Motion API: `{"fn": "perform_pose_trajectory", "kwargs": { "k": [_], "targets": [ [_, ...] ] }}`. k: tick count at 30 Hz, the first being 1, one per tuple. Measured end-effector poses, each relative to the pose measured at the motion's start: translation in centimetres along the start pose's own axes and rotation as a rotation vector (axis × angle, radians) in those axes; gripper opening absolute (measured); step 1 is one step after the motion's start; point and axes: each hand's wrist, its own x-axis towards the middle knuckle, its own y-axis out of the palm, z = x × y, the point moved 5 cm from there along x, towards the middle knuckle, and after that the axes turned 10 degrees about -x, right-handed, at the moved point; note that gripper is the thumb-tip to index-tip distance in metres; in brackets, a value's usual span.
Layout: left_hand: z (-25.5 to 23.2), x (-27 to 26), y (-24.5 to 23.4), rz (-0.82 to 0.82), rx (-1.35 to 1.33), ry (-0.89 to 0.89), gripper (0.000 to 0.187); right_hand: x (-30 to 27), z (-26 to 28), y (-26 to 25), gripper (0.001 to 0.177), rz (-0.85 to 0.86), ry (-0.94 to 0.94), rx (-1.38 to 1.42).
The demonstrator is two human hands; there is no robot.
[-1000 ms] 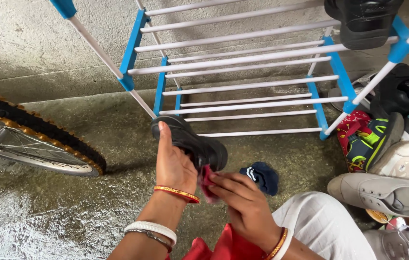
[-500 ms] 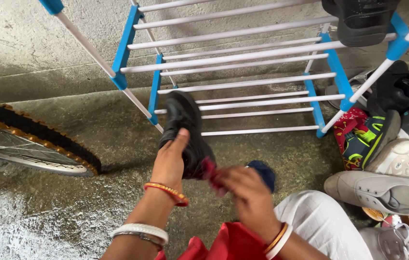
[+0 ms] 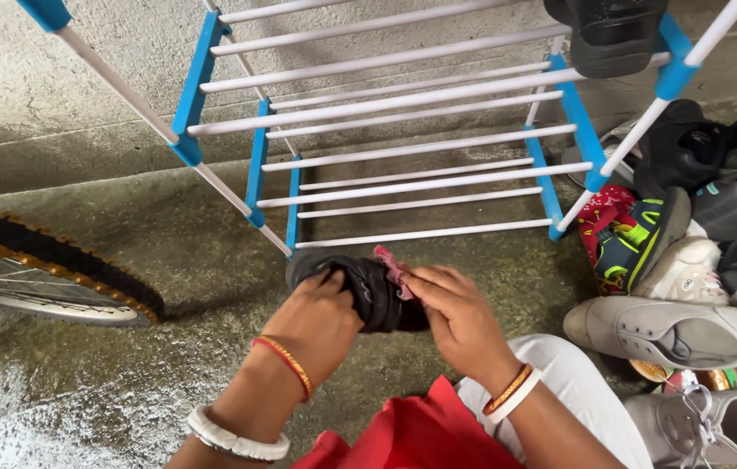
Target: The person wipes a black shoe with a red cloth, then places a sock inside it and sets it on a shoe rack. The person then picks up another black shoe and continues wiping it with the cloth.
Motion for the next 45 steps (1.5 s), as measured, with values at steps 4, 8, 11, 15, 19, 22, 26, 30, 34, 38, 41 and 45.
{"fn": "perform_pose_trajectory", "kwargs": {
  "k": [4, 8, 11, 15, 19, 22, 26, 30, 34, 38, 41, 45],
  "targets": [
    [0.2, -1.0, 0.4, -0.051, 0.05, 0.027, 0.021, -0.1, -1.7, -1.1, 0.039, -0.033, 0.019, -0.082],
    [-0.3, -1.1, 1.2, -0.063, 0.071, 0.084, 0.023, 0.0, -1.7, -3.3, 0.043, -0.228, 0.22, -0.008],
    [-1.2, -0.9, 2.1, -0.073, 0.103, 0.183, 0.025, 1.1, 1.0, -3.1, 0.042, -0.208, 0.06, 0.034],
    [-2.1, -0.4, 2.7, -0.088, 0.127, 0.243, 0.026, 1.6, 3.0, -0.8, 0.039, 0.046, -0.016, 0.104],
    [-1.3, -0.6, 3.3, -0.065, 0.101, 0.183, 0.027, 0.2, 0.9, 0.0, 0.035, 0.061, 0.067, 0.094],
    [-0.7, -1.0, 3.3, -0.1, 0.131, 0.192, 0.026, 0.1, -1.1, -0.7, 0.038, 0.135, 0.207, -0.025],
    [-1.7, -0.6, 4.3, -0.124, 0.137, 0.262, 0.027, 1.8, 0.2, -2.6, 0.046, -0.028, 0.244, 0.07],
    [-2.5, 0.4, 5.9, 0.038, 0.086, 0.257, 0.026, 4.2, 4.5, -1.5, 0.045, 0.053, -0.084, 0.049],
    [-2.2, 0.0, 5.1, -0.077, 0.138, 0.193, 0.026, 4.3, 4.5, 0.0, 0.044, 0.129, -0.007, 0.068],
    [-1.1, -0.7, 3.8, -0.11, 0.145, 0.084, 0.028, 2.4, 2.8, 0.4, 0.04, 0.1, 0.099, 0.009],
    [-0.3, -1.2, 3.1, -0.075, 0.138, 0.003, 0.03, 0.8, 1.7, 0.5, 0.048, 0.111, 0.14, -0.015],
    [-0.1, -1.4, 2.8, 0.003, 0.099, -0.073, 0.03, 0.5, 0.8, -0.4, 0.045, 0.054, 0.218, -0.135]
  ]
}}
